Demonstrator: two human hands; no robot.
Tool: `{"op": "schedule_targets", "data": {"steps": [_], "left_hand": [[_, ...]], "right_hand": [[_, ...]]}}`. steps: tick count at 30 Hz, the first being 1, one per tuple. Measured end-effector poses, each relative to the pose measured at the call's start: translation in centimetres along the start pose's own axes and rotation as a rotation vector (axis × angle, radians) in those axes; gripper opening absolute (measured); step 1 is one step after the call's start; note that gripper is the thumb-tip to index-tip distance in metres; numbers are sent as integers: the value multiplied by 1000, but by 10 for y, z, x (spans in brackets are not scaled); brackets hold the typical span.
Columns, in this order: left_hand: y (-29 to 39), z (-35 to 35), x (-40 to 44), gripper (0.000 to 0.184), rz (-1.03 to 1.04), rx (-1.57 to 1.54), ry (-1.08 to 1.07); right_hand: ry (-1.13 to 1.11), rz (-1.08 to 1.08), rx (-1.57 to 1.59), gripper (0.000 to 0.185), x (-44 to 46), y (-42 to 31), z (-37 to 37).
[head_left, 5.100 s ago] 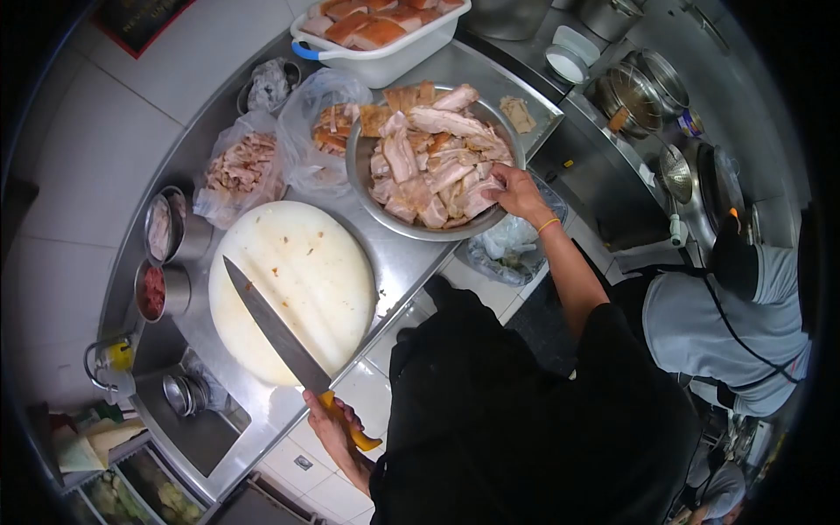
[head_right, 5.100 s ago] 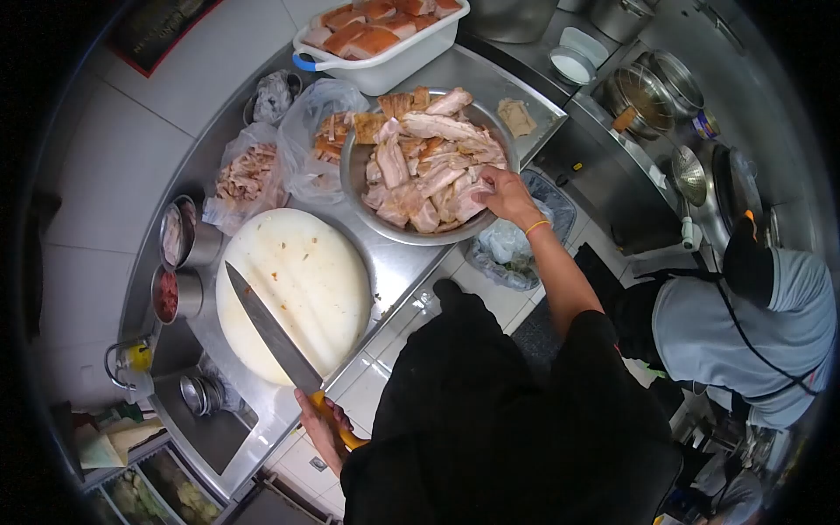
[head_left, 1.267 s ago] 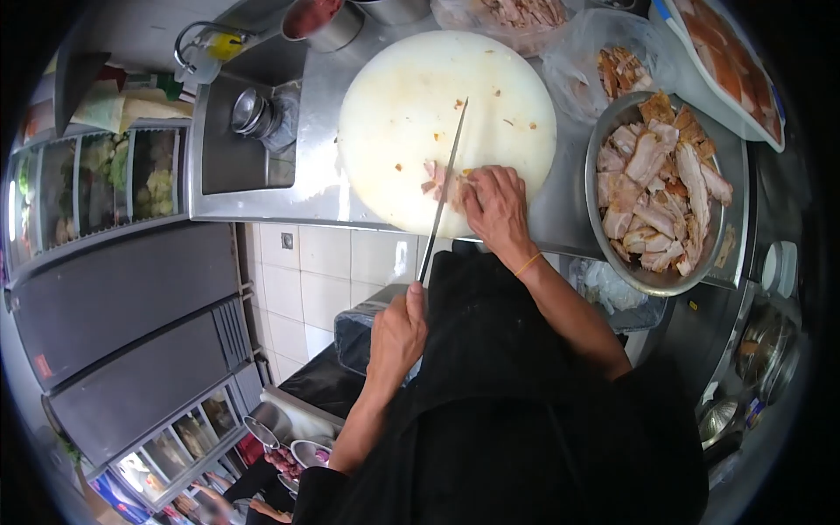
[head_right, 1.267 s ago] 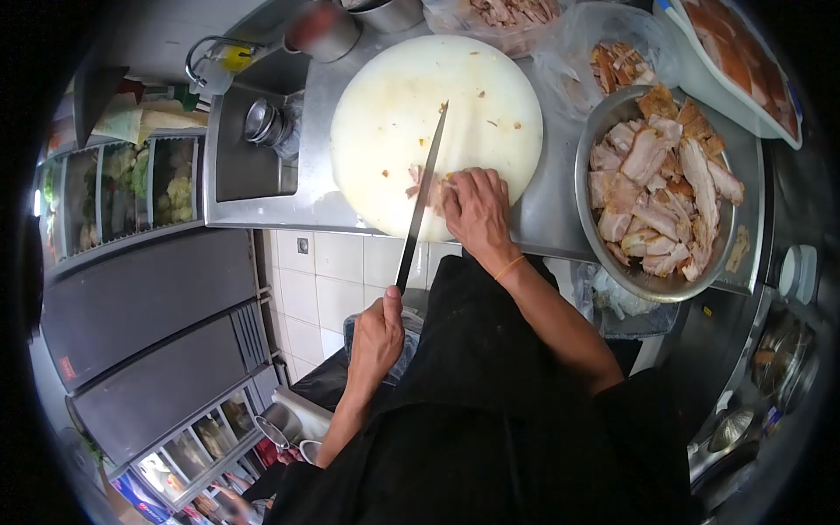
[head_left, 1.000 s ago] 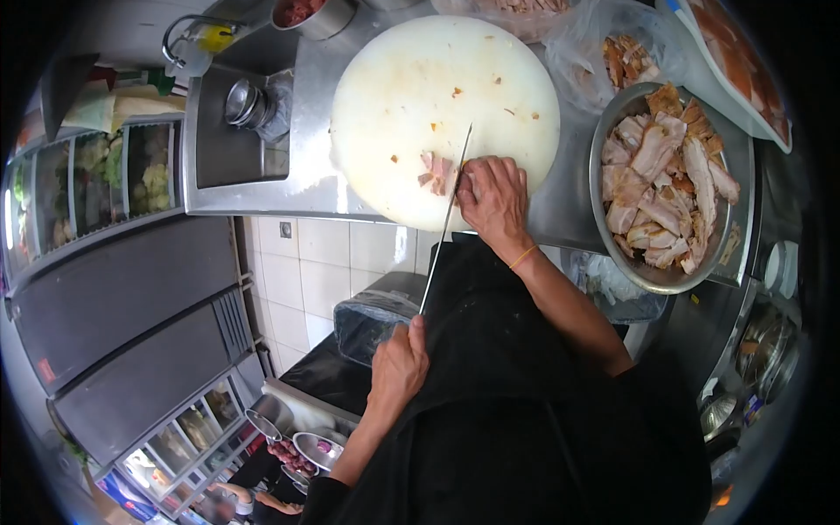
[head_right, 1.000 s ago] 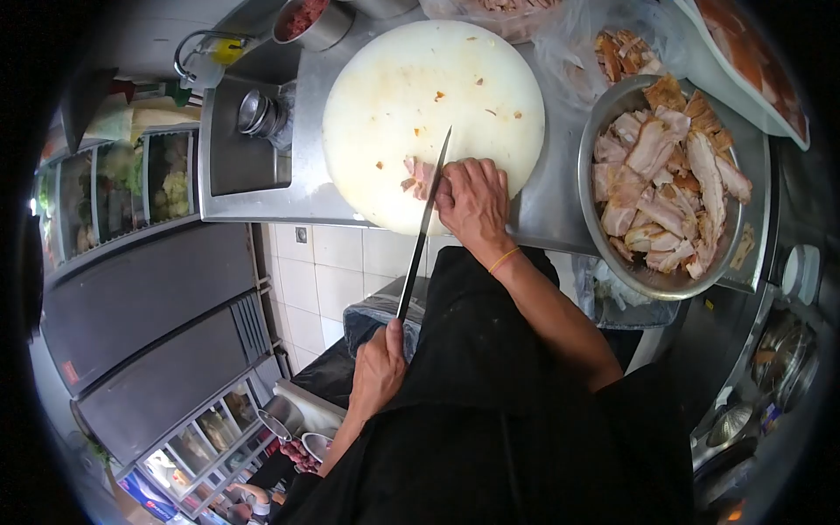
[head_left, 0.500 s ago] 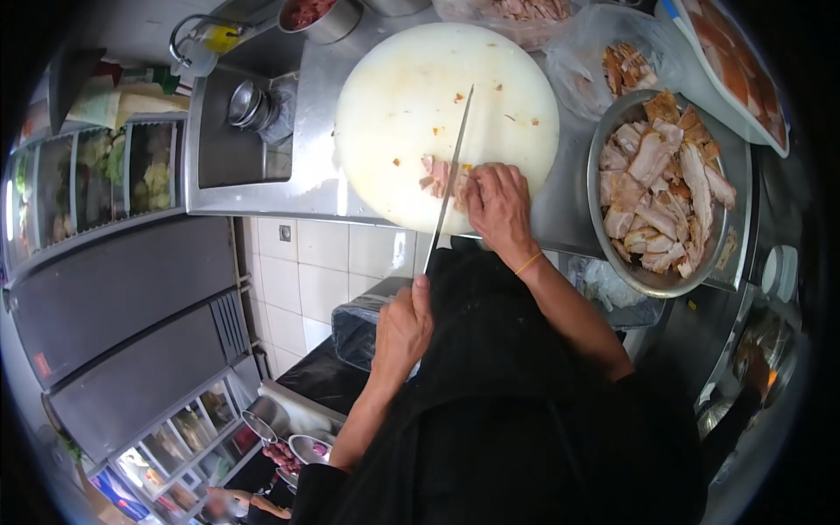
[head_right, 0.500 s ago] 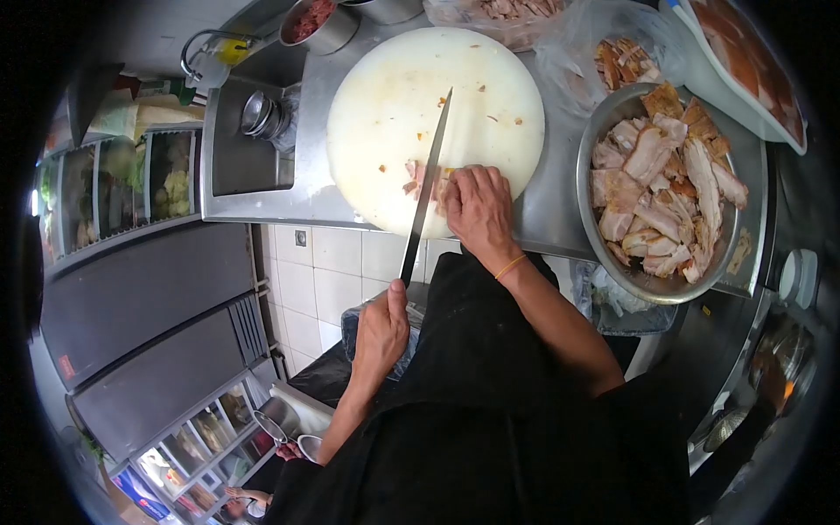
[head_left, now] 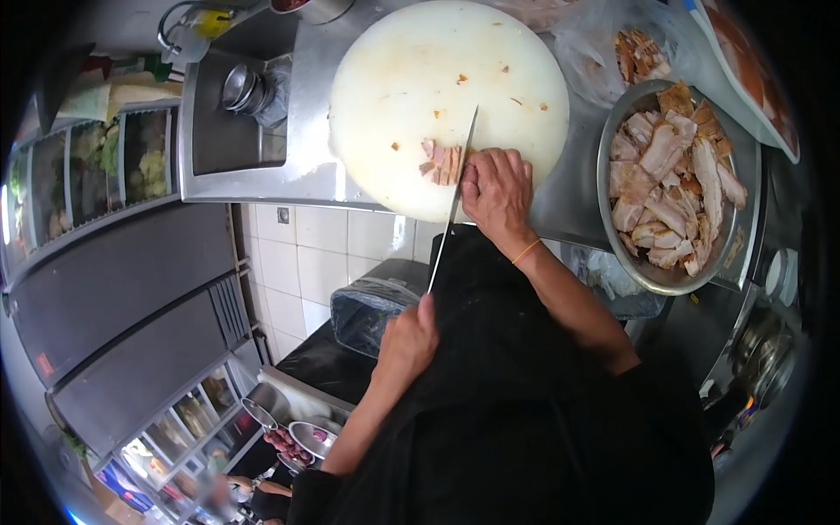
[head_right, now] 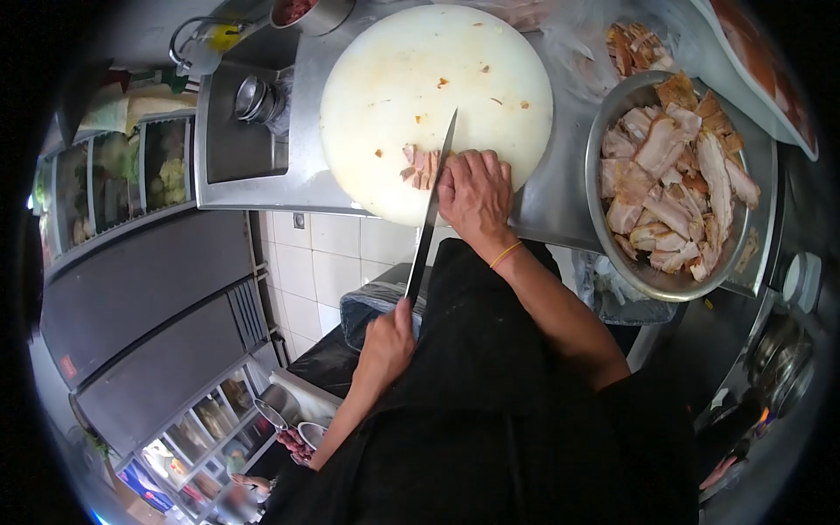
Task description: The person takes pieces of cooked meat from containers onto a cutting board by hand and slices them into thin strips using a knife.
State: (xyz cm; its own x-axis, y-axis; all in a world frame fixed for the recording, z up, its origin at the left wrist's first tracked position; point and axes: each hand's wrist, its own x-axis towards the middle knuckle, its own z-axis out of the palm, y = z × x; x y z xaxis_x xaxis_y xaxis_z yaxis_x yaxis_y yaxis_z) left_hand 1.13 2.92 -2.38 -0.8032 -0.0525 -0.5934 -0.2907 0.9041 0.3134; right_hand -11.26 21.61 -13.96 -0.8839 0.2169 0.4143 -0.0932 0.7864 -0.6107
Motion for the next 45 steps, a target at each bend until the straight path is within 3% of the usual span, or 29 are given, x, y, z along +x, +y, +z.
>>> {"op": "schedule_targets", "data": {"steps": [3,7,19,26,30,39,45], "left_hand": [[24,-11,40,62,51,-92,5],[31,-23,29,64,77,-189,75],[2,-25,-50,58,-167,-8,-89],[25,-2,43,57,96,-60,36],[35,-12,32,59,105,-126,69],[8,-24,-39,56,-42,-9,-33],[15,3,11,57,77,-27,-3]], "right_hand": [[-53,1,39,7,-2,4,-5],[-44,24,64,14,-10,9,-12],[-41,26,-54,16,-10,5,-12],[-19,53,-27,11,-10,5,-10],[-28,149,-2,13,-13,5,-4],[-27,116,-22,17,-13,5,-5],[-32,107,-44,14,-14,4,-4]]}}
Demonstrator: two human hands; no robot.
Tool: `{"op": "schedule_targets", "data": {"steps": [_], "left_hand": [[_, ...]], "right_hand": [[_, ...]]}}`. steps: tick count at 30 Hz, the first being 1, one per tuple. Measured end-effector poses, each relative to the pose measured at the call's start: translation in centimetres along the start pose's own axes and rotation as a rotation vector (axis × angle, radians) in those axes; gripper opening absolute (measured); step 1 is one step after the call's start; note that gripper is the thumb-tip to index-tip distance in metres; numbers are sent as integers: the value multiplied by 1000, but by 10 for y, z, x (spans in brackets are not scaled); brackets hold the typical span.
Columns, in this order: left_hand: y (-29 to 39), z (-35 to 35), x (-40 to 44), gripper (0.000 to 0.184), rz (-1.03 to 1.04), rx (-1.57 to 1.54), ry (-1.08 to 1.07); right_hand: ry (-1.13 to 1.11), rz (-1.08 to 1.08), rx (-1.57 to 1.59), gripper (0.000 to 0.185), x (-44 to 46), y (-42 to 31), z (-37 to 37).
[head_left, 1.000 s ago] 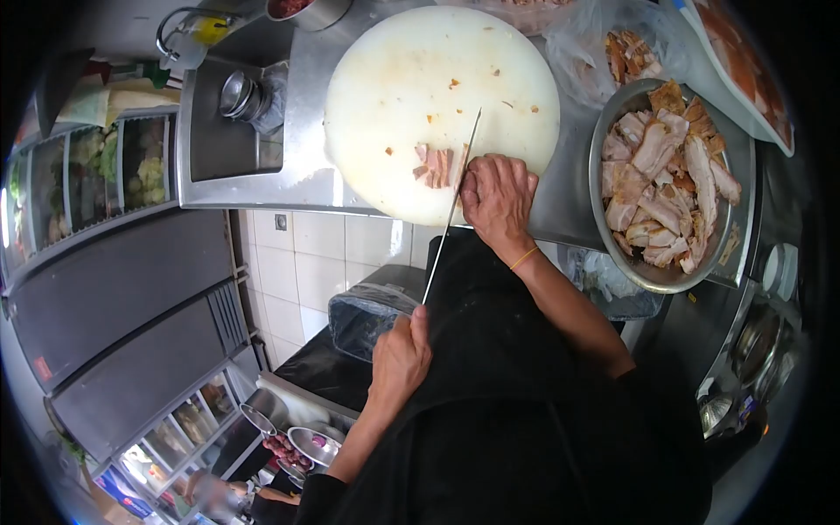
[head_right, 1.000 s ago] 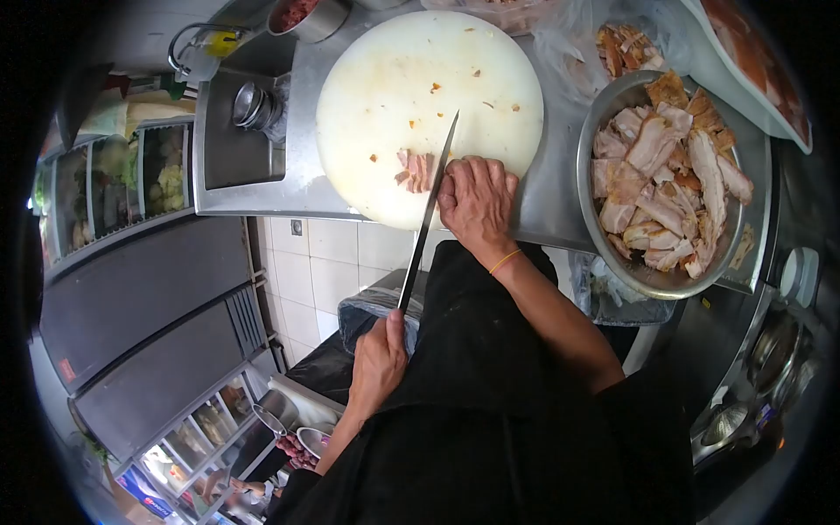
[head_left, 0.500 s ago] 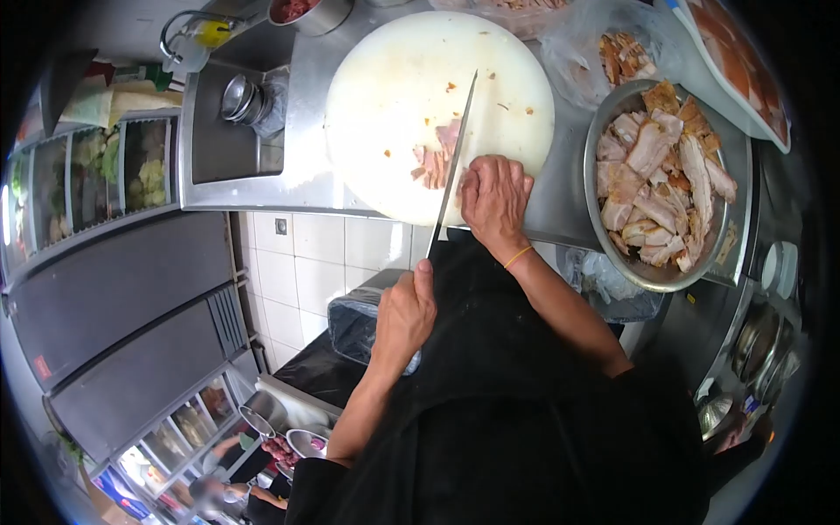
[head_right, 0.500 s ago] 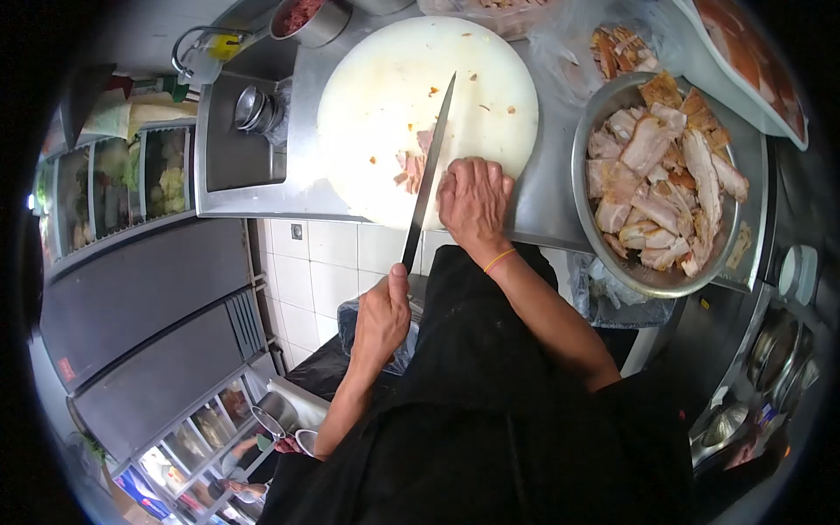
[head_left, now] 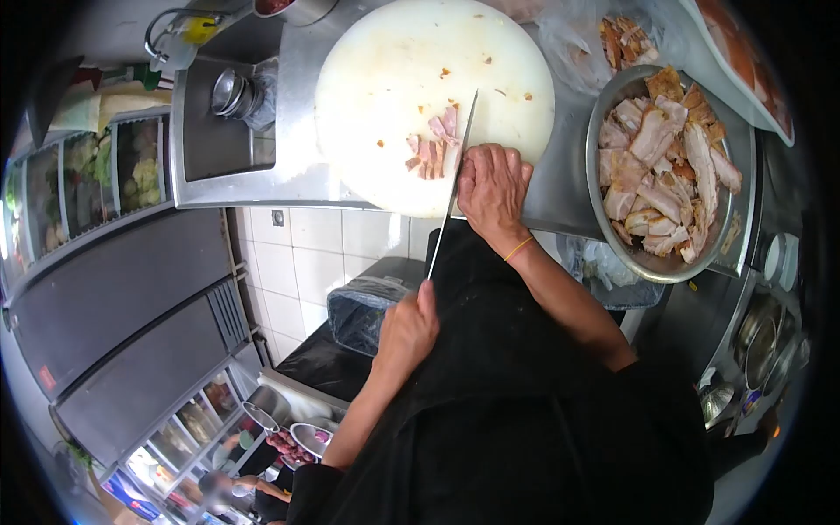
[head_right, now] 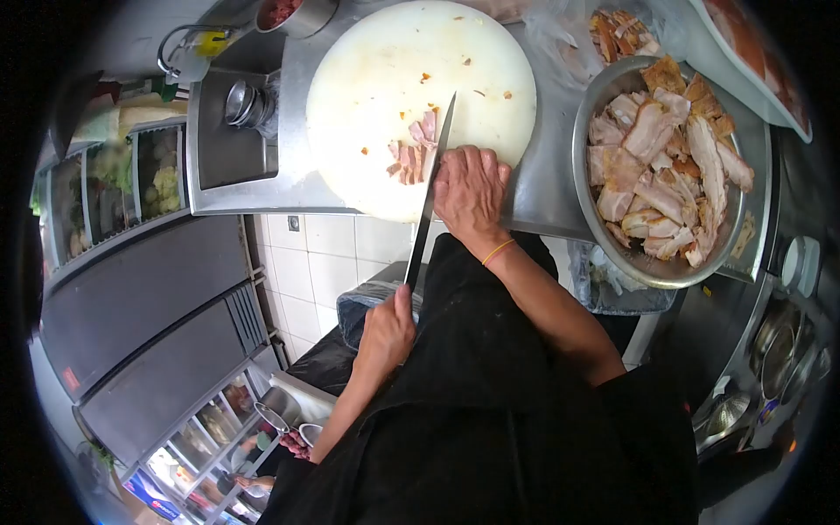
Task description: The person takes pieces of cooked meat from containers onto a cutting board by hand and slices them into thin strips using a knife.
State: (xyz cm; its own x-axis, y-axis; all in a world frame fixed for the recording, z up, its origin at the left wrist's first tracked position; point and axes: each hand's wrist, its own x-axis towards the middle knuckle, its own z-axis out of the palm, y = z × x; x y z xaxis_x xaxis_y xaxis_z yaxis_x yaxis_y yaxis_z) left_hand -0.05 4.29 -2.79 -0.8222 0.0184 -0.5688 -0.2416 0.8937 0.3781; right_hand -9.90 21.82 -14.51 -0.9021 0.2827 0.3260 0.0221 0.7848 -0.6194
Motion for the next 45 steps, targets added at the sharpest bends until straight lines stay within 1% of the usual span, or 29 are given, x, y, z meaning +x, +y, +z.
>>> {"op": "schedule_targets", "data": {"steps": [1,2,4,6,8,14,17,23,26,29,32,36,39,42,45], "left_hand": [[3,3,14,58,44,-13,30],[7,1,26,60,34,-32,40],[15,-6,41,63,17,-66,57],[19,-13,40,65,-2,-111,88],[23,-20,30,67,-16,-130,90],[18,-14,6,62,60,-101,92],[17,-15,-8,60,-12,-53,49],[-9,-17,-39,57,-78,1,-45],[4,4,-1,58,-22,-6,-1],[23,0,39,61,75,-80,16],[24,-9,48,64,28,-94,76],[20,-18,31,65,20,-115,136],[20,-22,21,64,-14,-118,97],[14,-16,12,61,33,-120,133],[14,-15,8,58,41,-94,111]], "right_hand": [[4,-5,0,13,1,1,0],[-32,15,6,12,1,1,-2],[-22,6,100,14,-3,2,-10],[19,4,152,16,-4,9,-13],[34,-17,128,16,-7,13,-14],[61,-23,67,19,-6,14,-5],[63,-20,43,18,-6,12,-4],[103,-72,3,17,-2,14,-4],[93,-72,17,15,-6,12,-3],[82,-60,41,15,-6,12,-5],[90,-16,38,15,-4,12,-4],[85,55,14,14,7,5,-3],[55,59,37,15,10,11,-2],[106,-20,123,15,7,21,-5],[113,-30,72,13,7,19,-4]]}}
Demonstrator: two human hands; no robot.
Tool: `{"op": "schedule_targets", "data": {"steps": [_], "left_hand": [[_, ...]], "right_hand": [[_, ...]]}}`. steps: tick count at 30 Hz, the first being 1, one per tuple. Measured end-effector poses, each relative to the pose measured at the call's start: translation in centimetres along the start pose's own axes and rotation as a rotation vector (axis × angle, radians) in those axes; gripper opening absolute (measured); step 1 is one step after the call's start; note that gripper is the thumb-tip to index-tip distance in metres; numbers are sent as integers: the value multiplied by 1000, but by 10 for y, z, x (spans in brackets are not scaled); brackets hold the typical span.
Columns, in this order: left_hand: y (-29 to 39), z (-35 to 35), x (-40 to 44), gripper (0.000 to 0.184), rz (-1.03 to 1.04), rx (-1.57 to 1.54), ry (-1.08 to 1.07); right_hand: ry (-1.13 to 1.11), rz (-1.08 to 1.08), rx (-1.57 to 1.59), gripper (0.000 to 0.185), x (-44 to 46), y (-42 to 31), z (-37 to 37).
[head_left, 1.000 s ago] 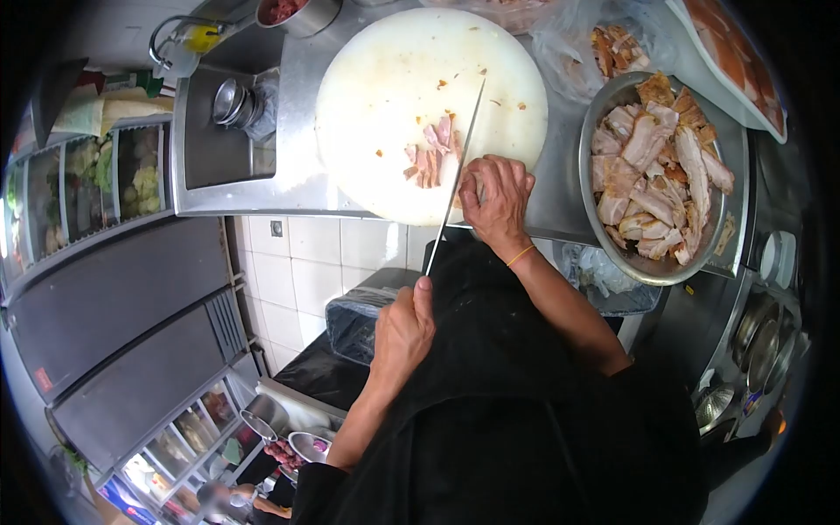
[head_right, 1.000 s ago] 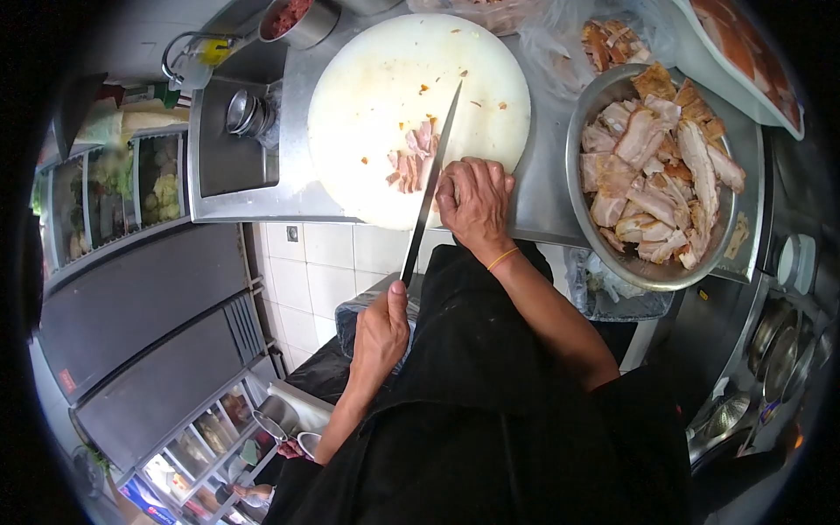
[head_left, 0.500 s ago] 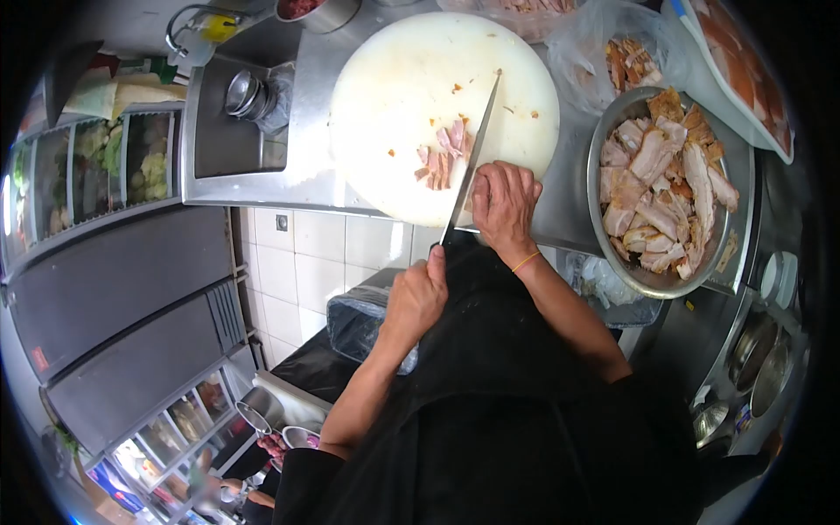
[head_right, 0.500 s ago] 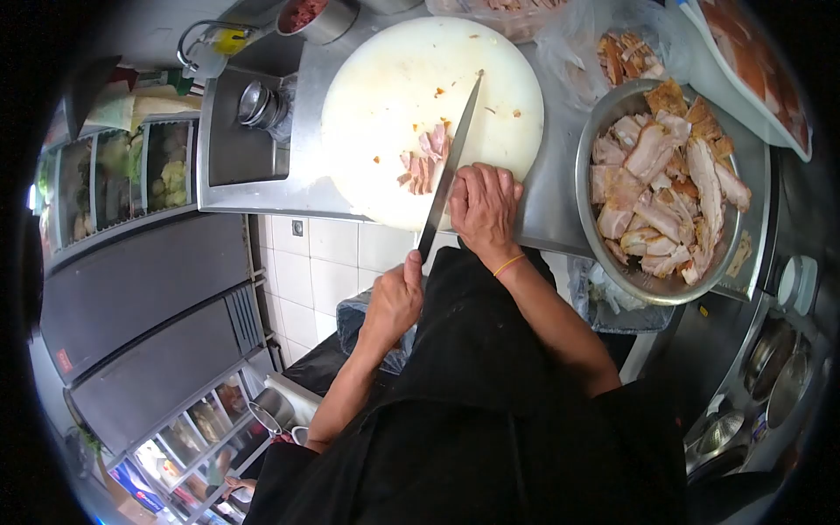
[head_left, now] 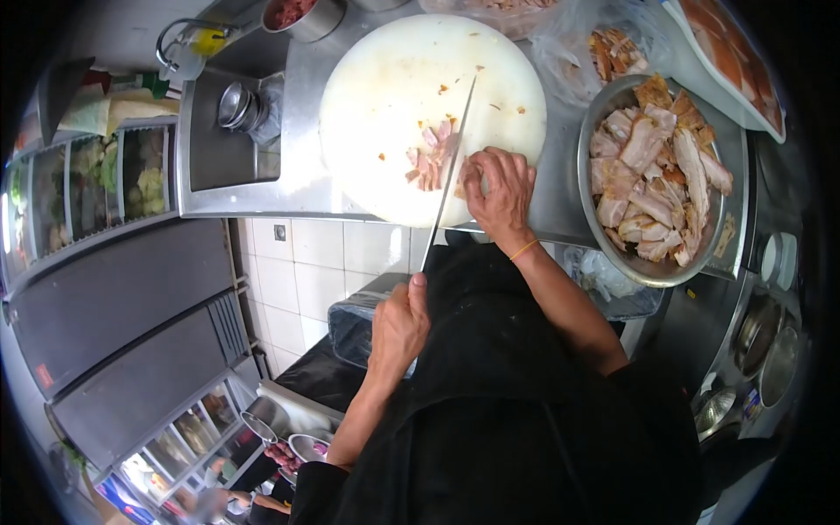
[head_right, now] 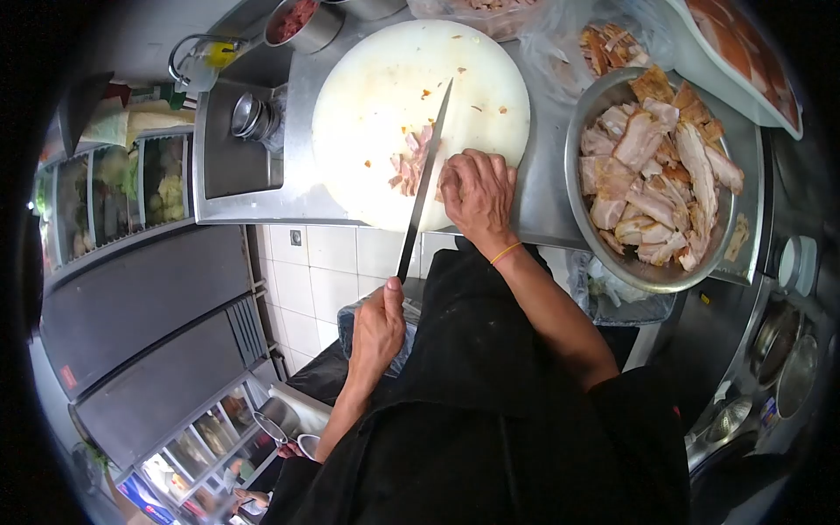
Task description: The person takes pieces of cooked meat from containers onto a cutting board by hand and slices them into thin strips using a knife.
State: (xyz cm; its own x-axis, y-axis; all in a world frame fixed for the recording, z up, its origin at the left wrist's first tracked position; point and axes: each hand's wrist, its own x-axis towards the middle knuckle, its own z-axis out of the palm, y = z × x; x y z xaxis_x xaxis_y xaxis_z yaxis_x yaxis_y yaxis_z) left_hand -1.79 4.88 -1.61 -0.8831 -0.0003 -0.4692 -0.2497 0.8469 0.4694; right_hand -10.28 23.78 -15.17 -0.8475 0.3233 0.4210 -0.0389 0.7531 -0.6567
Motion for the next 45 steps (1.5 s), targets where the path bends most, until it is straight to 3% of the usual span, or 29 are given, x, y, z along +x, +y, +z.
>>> {"op": "schedule_targets", "data": {"steps": [6,15,25,29,39,45], "left_hand": [[-2,-3,-7,58,3,93,-39],[-22,-31,-59,56,-168,111,-184],[-5,9,31,61,20,21,-59],[3,2,9,60,42,-41,-18],[-15,-21,-50,57,-186,121,-194],[1,19,22,62,-8,66,-138]], "right_hand": [[45,-7,-26,12,3,-2,2],[77,-43,-63,11,4,-3,4],[25,-94,-6,12,1,6,-1],[37,-71,20,16,-4,9,1],[37,-68,-15,16,-3,4,0],[-1,-82,20,14,-3,5,-3]]}}
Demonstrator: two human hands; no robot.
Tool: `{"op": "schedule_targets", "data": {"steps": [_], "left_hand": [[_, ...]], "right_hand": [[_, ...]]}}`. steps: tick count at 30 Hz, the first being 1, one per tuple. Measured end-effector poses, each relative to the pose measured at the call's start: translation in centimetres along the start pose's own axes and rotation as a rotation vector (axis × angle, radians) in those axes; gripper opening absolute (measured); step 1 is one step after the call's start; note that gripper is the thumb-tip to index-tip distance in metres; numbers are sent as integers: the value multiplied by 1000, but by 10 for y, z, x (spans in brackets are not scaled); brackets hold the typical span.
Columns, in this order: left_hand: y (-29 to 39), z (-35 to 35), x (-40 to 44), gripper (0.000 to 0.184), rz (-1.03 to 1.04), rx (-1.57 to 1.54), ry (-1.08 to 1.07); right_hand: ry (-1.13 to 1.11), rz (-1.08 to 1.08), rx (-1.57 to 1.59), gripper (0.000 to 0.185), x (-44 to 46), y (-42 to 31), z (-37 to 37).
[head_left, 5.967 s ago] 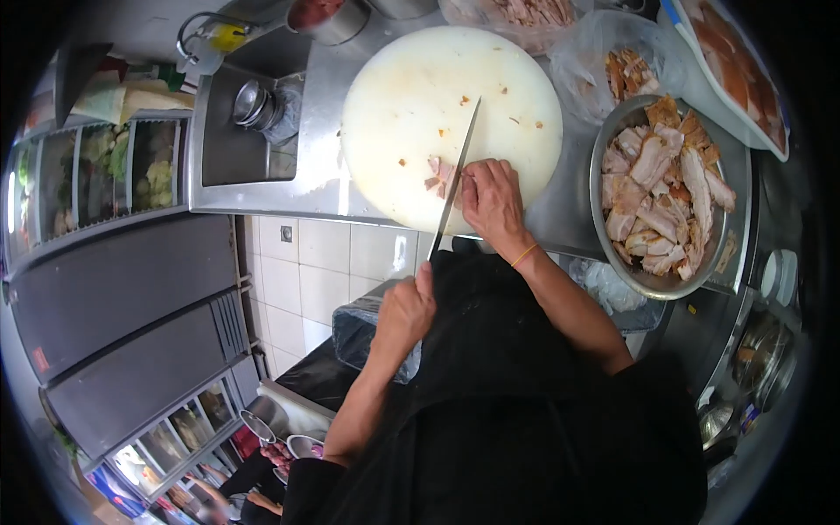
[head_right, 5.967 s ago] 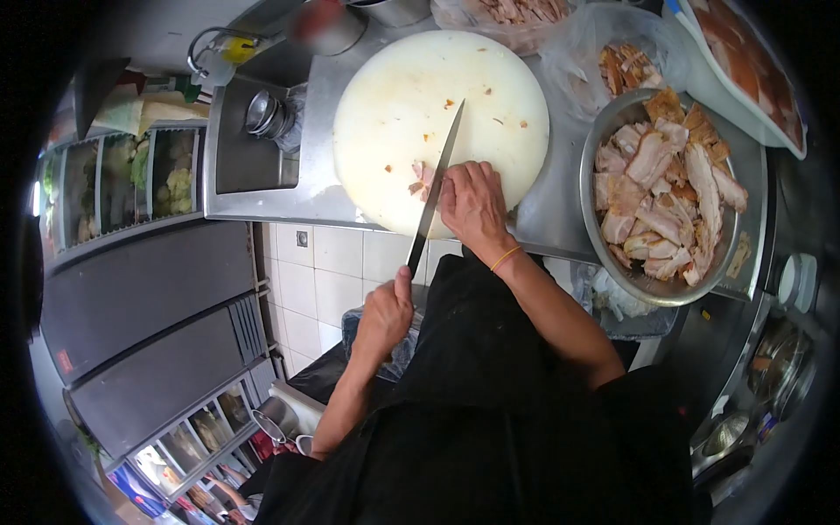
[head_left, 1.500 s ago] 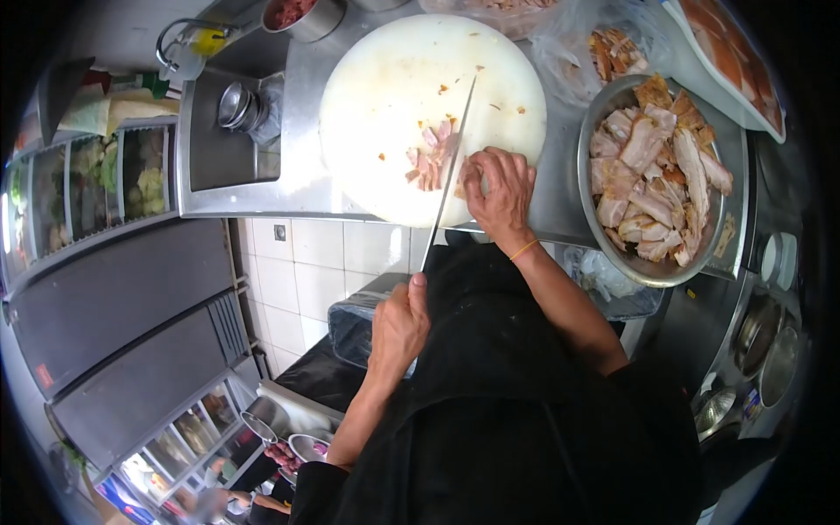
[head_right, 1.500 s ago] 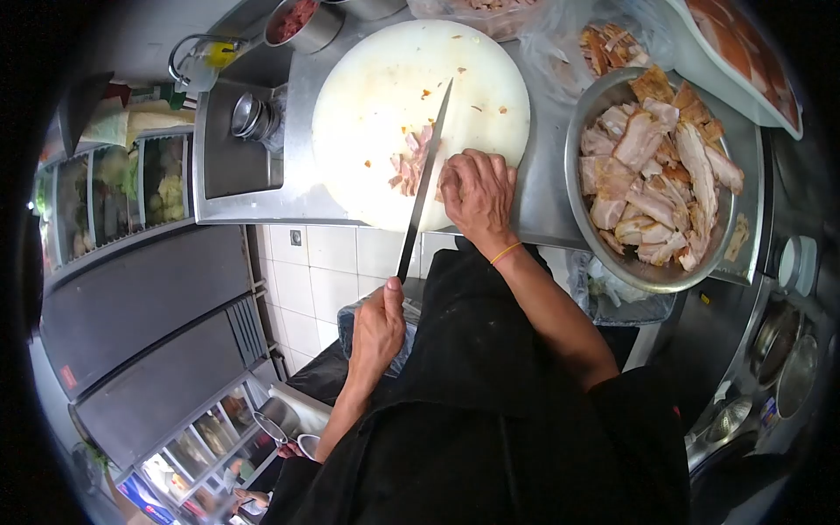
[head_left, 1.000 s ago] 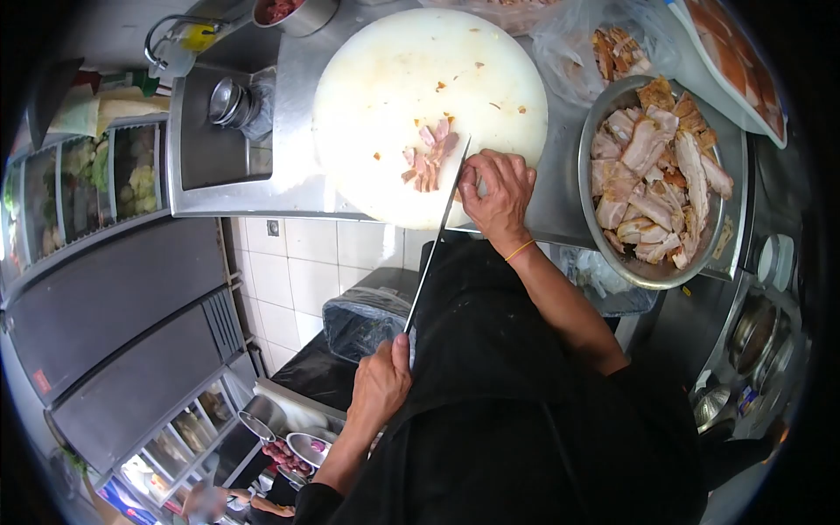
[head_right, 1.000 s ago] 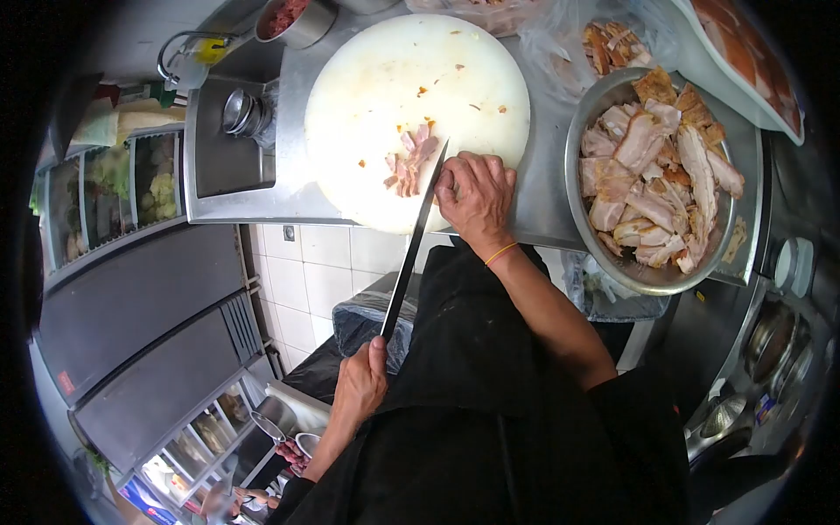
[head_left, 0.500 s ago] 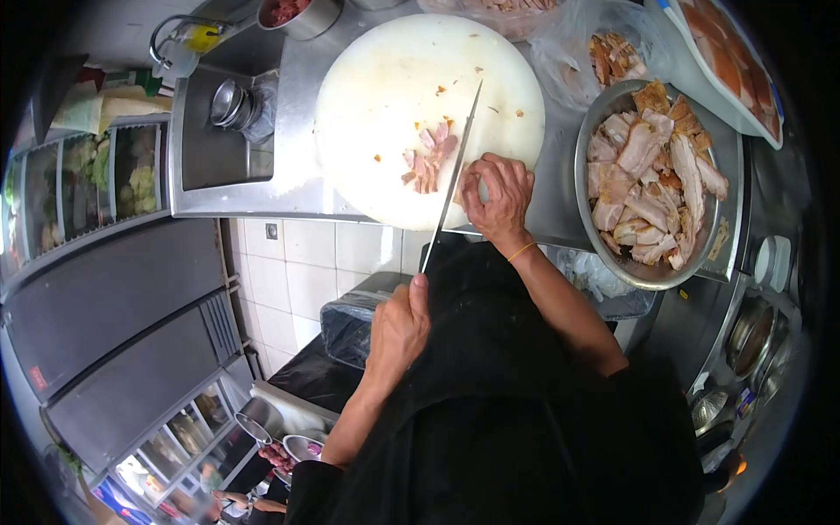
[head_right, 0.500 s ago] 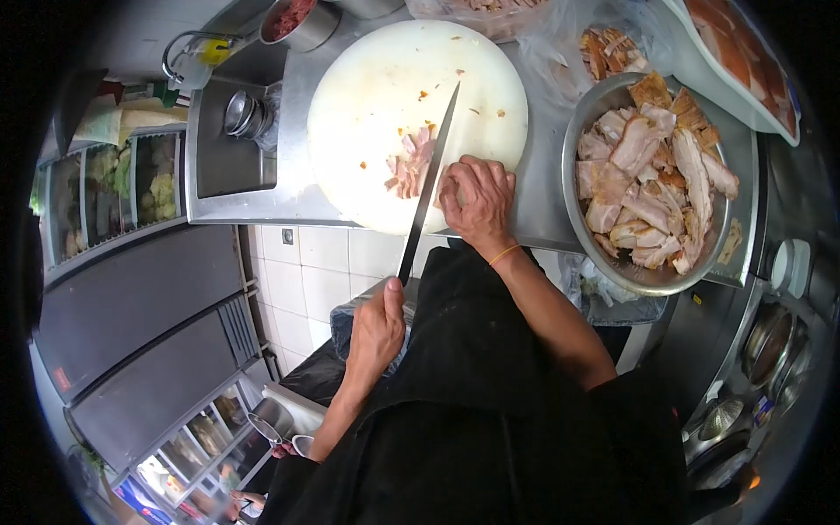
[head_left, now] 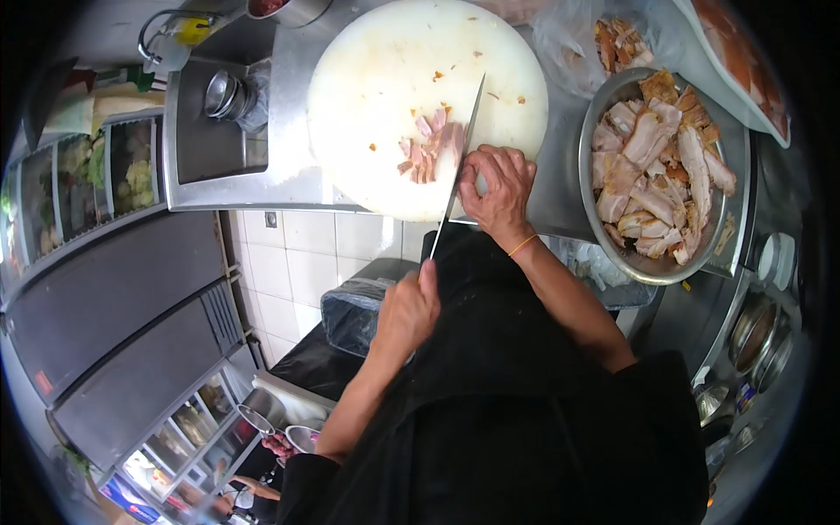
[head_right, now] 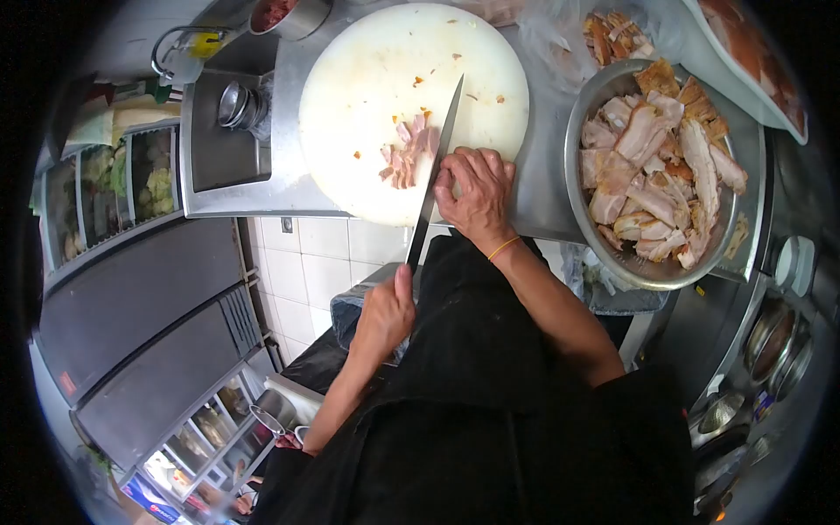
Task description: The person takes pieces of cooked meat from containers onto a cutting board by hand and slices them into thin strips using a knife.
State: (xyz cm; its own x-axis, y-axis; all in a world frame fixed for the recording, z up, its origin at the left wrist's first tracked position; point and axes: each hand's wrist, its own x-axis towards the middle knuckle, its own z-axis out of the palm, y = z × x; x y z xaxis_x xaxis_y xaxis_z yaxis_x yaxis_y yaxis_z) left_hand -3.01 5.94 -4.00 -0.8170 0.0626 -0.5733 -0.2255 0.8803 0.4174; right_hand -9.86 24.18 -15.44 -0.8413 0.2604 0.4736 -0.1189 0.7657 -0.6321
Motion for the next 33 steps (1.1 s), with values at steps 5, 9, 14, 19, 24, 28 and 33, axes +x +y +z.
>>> {"op": "schedule_targets", "data": {"steps": [5,9,14,19,24,28,33], "left_hand": [[14,-10,16,62,22,-77,106],[5,-11,-14,61,42,-92,109],[-1,-11,-47,61,-64,-40,40],[-10,-20,-70,57,-143,78,-43],[3,5,-8,59,13,34,25],[15,-7,16,61,-10,-90,107],[11,-9,-16,60,33,-105,88]], "right_hand": [[13,-31,83,16,-1,7,-6],[-40,-24,86,18,-3,8,-9],[7,-17,55,20,-2,3,-5],[11,-18,51,20,0,3,-6],[-17,-5,50,18,0,3,-5],[-24,-43,109,19,-1,8,-10],[-39,-34,124,20,-5,12,-13]]}}
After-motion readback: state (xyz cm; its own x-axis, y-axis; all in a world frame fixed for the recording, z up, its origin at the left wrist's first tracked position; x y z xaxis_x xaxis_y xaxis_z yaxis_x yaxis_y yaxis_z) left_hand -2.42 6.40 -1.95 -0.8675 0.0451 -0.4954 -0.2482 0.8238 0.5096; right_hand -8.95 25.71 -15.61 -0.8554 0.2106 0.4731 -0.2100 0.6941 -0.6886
